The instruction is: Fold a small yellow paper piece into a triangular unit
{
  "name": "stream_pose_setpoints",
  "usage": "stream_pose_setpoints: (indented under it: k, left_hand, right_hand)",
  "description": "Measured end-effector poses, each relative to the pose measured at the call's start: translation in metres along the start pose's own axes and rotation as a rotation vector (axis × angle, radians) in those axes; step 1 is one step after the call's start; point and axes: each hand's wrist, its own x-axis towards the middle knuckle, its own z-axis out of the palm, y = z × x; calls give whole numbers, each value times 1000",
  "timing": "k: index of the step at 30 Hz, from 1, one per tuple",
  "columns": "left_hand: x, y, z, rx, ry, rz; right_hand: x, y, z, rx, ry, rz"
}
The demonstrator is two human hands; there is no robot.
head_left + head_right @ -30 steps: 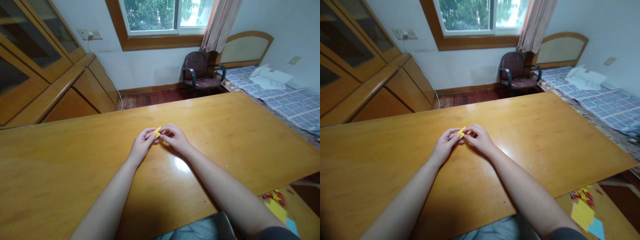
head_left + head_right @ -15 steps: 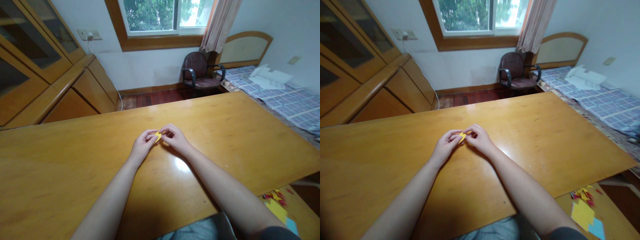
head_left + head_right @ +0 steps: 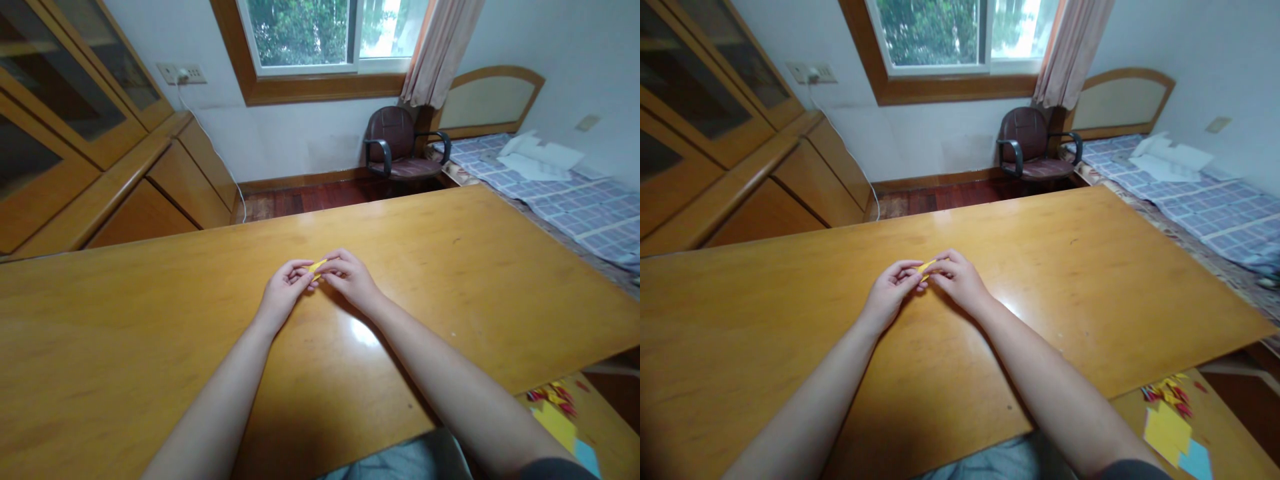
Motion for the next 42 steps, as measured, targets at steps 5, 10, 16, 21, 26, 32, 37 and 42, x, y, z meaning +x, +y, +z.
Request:
stream_pose_setpoints:
  k: [5, 10, 16, 21, 26, 32, 37, 42]
  left_hand:
    - [-1, 1, 2, -8, 32, -1]
    - [-1, 2, 4, -2, 37, 23]
    - [-2, 2, 3, 20, 48, 47]
    - [-4, -3, 2, 65, 47, 132]
    - [-7, -4, 2, 220, 50, 212]
    - [-10, 2, 1, 333, 142, 286]
    - [-10, 2, 0, 319, 157, 309]
    - [-11, 1, 0, 372, 161, 336]
  right_hand:
    - [-1, 4, -1, -10, -48, -28]
    - [-1, 6, -1, -2, -66, -38]
    - [-2, 7, 0, 25, -62, -18]
    - [-1, 6, -2, 46, -1, -7]
    - [0, 0, -4, 48, 23, 8]
    - [-1, -1, -1, 39, 105, 4]
    - [1, -4, -2, 4, 129, 1]
    - [0, -8, -2, 10, 69, 23]
